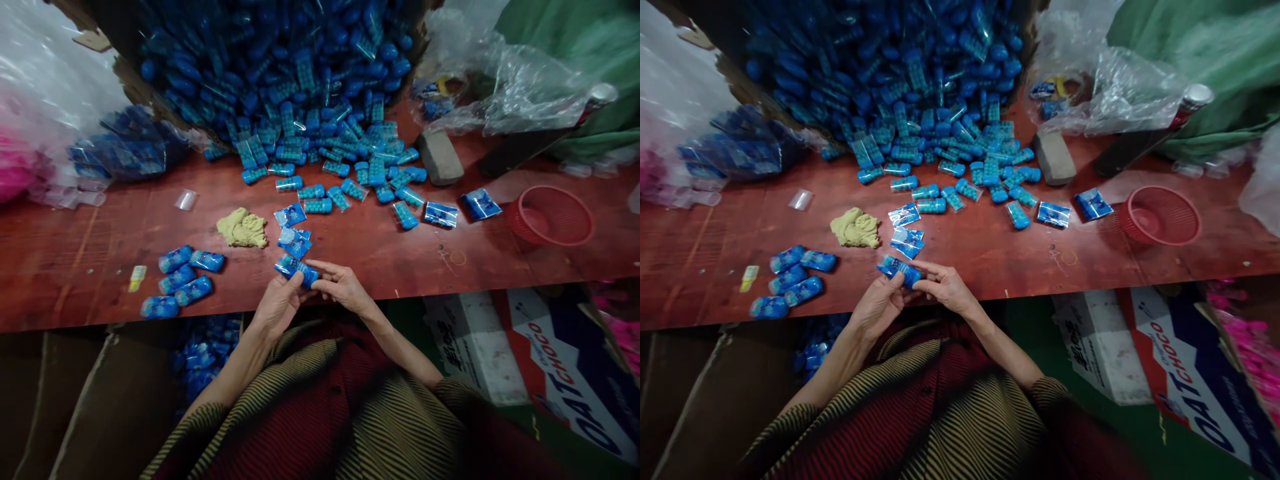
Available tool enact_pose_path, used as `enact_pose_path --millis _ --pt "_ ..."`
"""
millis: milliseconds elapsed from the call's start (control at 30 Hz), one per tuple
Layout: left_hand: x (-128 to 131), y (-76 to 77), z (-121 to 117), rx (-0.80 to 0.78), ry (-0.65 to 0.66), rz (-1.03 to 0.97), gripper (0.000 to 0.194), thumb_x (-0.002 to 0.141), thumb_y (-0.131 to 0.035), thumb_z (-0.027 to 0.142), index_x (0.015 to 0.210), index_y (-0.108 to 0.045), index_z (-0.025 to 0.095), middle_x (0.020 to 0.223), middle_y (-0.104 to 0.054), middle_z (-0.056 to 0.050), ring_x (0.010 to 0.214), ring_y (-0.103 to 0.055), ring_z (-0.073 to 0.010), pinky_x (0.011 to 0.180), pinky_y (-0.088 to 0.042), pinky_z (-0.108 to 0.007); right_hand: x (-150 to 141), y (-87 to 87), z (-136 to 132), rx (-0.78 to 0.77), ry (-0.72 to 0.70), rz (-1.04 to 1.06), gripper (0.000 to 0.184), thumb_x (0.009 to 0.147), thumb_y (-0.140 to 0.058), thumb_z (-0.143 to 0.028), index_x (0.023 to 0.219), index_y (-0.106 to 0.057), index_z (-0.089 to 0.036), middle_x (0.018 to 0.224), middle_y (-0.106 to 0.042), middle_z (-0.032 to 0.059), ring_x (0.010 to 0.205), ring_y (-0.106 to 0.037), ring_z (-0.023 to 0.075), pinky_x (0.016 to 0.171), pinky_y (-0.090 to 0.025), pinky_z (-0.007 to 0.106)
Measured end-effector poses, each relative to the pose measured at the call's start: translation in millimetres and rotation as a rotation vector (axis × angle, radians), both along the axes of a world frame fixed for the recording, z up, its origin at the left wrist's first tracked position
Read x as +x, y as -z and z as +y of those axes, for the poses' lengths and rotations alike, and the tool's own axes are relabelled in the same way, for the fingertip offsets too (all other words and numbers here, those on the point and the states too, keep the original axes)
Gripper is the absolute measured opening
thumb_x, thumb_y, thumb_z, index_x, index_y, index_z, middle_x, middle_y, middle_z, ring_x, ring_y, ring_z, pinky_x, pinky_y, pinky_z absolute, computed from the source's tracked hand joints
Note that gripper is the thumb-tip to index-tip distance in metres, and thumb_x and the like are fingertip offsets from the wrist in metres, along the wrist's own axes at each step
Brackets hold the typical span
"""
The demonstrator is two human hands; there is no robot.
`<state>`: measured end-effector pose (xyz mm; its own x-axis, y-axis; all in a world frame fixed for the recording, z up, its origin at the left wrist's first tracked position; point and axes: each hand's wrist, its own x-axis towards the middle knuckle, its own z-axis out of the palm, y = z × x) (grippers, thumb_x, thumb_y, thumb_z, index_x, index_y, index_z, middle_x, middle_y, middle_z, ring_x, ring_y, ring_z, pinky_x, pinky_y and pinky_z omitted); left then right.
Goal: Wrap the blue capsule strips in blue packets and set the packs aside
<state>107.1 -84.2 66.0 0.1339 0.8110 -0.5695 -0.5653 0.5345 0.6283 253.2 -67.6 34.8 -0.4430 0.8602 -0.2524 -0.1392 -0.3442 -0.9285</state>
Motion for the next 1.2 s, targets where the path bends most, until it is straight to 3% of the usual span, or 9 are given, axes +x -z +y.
enact_pose_path --millis 233,333,433,633,833,1067,1200 --pt "2.5 -0.6 2.1 0.042 0.022 0.022 0.031 0.060 -0.080 0.030 0.079 -0.067 0.011 0.074 -0.069 -0.005 0.073 -0.065 -0.0181 0.076 -0.052 -0.034 -2.9 11.1 -3.1 0.120 0.053 -0.100 0.054 0.073 -0.068 -0.028 0.125 -0.057 -0.023 0.057 -0.050 -0.0082 0.048 -0.040 0.0051 0.048 -0.037 0.019" --pt "3.3 3.9 1.7 0.108 0.025 -0.043 0.031 0.061 -0.079 0.031 0.084 -0.068 0.013 0.080 -0.070 -0.006 0.081 -0.064 -0.0186 0.080 -0.050 -0.032 -3.3 12.8 -4.3 0.109 0.097 -0.036 0.054 0.069 -0.071 -0.027 0.122 -0.059 -0.026 0.080 -0.062 -0.0035 0.056 -0.048 0.0057 0.052 -0.043 0.019" --pt "4.1 9.1 1.1 0.117 0.060 -0.115 0.035 0.063 -0.078 0.033 0.091 -0.068 0.014 0.085 -0.069 -0.006 0.081 -0.063 -0.0188 0.078 -0.049 -0.033 -3.8 11.7 -6.2 0.073 0.116 0.037 0.056 0.069 -0.071 -0.029 0.123 -0.057 -0.029 0.097 -0.065 -0.0008 0.061 -0.053 0.0073 0.055 -0.049 0.021" --pt "6.2 11.1 4.5 0.076 0.027 -0.020 0.033 0.060 -0.080 0.033 0.081 -0.067 0.012 0.072 -0.065 -0.002 0.064 -0.058 -0.0119 0.066 -0.048 -0.027 -5.3 8.3 -7.1 0.081 0.174 0.048 0.045 0.071 -0.069 -0.030 0.115 -0.061 -0.024 0.084 -0.066 -0.0012 0.062 -0.056 0.0089 0.062 -0.054 0.026" --pt "8.0 14.2 5.2 0.053 -0.063 0.028 0.033 0.059 -0.081 0.035 0.077 -0.065 0.013 0.068 -0.065 0.000 0.059 -0.056 -0.0106 0.066 -0.049 -0.027 -6.2 5.7 -3.6 0.076 0.147 0.031 0.040 0.075 -0.064 -0.028 0.114 -0.060 -0.023 0.073 -0.062 -0.0034 0.056 -0.055 0.0079 0.057 -0.052 0.023" --pt "6.7 14.8 5.0 0.056 -0.039 -0.002 0.030 0.060 -0.080 0.032 0.079 -0.068 0.012 0.076 -0.070 -0.005 0.082 -0.064 -0.0196 0.080 -0.049 -0.033 -2.3 7.8 -3.2 0.201 0.132 -0.156 0.039 0.080 -0.060 -0.030 0.118 -0.057 -0.024 0.092 -0.061 0.0016 0.069 -0.055 0.0099 0.060 -0.050 0.023" --pt "7.0 13.4 5.4 0.067 -0.059 -0.033 0.030 0.060 -0.080 0.030 0.082 -0.068 0.013 0.079 -0.071 -0.005 0.083 -0.064 -0.0183 0.081 -0.048 -0.032 -0.8 7.0 -3.5 0.325 0.156 -0.258 0.035 0.082 -0.060 -0.030 0.116 -0.057 -0.024 0.103 -0.059 0.0048 0.080 -0.056 0.0136 0.066 -0.050 0.026"
